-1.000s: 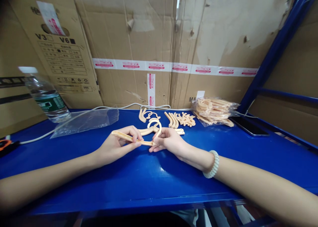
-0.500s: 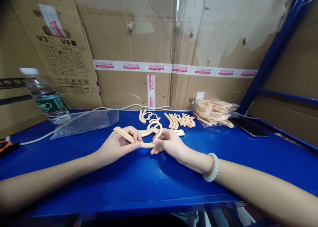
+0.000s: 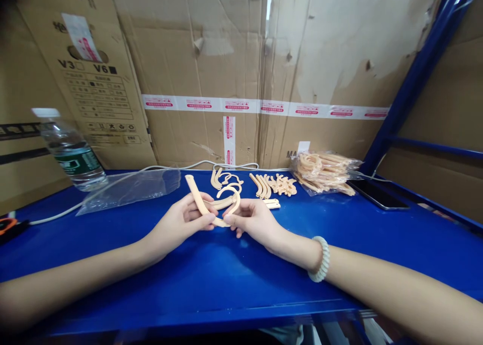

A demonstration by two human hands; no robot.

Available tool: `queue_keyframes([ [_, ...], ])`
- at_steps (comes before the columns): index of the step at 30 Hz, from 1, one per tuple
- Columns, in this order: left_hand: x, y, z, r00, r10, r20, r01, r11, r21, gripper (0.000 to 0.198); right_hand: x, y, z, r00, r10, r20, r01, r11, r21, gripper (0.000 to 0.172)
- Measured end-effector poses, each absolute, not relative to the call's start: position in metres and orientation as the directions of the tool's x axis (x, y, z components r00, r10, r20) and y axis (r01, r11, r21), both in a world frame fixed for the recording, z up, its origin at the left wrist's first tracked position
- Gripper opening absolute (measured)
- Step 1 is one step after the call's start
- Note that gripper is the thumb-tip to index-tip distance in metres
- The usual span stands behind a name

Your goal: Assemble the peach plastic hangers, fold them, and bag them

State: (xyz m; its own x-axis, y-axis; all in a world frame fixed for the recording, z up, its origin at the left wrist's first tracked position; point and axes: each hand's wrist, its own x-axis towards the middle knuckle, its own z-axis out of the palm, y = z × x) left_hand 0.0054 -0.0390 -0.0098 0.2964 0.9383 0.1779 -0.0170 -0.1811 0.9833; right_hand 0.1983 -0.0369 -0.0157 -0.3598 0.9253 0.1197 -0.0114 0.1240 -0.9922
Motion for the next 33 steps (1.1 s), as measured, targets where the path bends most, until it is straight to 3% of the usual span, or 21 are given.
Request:
queue_keyframes([
  [4, 0.007, -0.039, -0.015, 0.396, 0.906, 0.149, -0.002, -0.161, 0.987, 0.041, 0.195, -0.039, -0.017, -0.423, 0.894, 0.15, -0.026, 0.153, -0.988, 0.032],
  [9, 0.007, -0.037, -0.013, 0.405, 0.91, 0.088, -0.019, -0.088, 0.996, 0.044, 0.198, -0.037, -0.012, -0.419, 0.89, 0.178, -0.004, 0.194, -0.981, 0.033],
  [13, 0.007, -0.04, -0.007, 0.38, 0.922, 0.067, -0.017, -0.066, 0.998, 0.039, 0.219, -0.016, 0.003, -0.292, 0.88, 0.375, 0.051, 0.406, -0.912, 0.035],
  [15, 0.007, -0.041, -0.006, 0.369, 0.927, 0.067, -0.014, -0.066, 0.998, 0.038, 0.238, 0.0, 0.013, -0.218, 0.826, 0.52, 0.228, 0.561, -0.796, 0.031],
  [17, 0.007, -0.04, -0.007, 0.361, 0.93, 0.064, -0.015, -0.063, 0.998, 0.038, 0.258, 0.016, 0.02, -0.291, 0.731, 0.617, 0.491, 0.668, -0.559, 0.02],
  [20, 0.006, -0.038, -0.009, 0.36, 0.931, 0.065, -0.022, -0.062, 0.998, 0.038, 0.278, 0.034, 0.021, -0.566, 0.617, 0.546, 0.632, 0.75, -0.193, 0.011],
  [22, 0.006, -0.037, -0.01, 0.362, 0.93, 0.069, -0.032, -0.061, 0.998, 0.039, 0.282, 0.041, 0.015, -0.652, 0.603, 0.459, 0.639, 0.763, -0.096, 0.012],
  [26, 0.006, -0.036, -0.009, 0.365, 0.928, 0.07, -0.043, -0.058, 0.997, 0.039, 0.277, 0.048, 0.003, -0.687, 0.615, 0.387, 0.639, 0.765, -0.081, 0.014],
  [33, 0.005, -0.036, -0.011, 0.382, 0.92, 0.084, -0.067, -0.063, 0.996, 0.04, 0.27, 0.056, -0.008, -0.591, 0.65, 0.477, 0.639, 0.739, -0.215, 0.013],
])
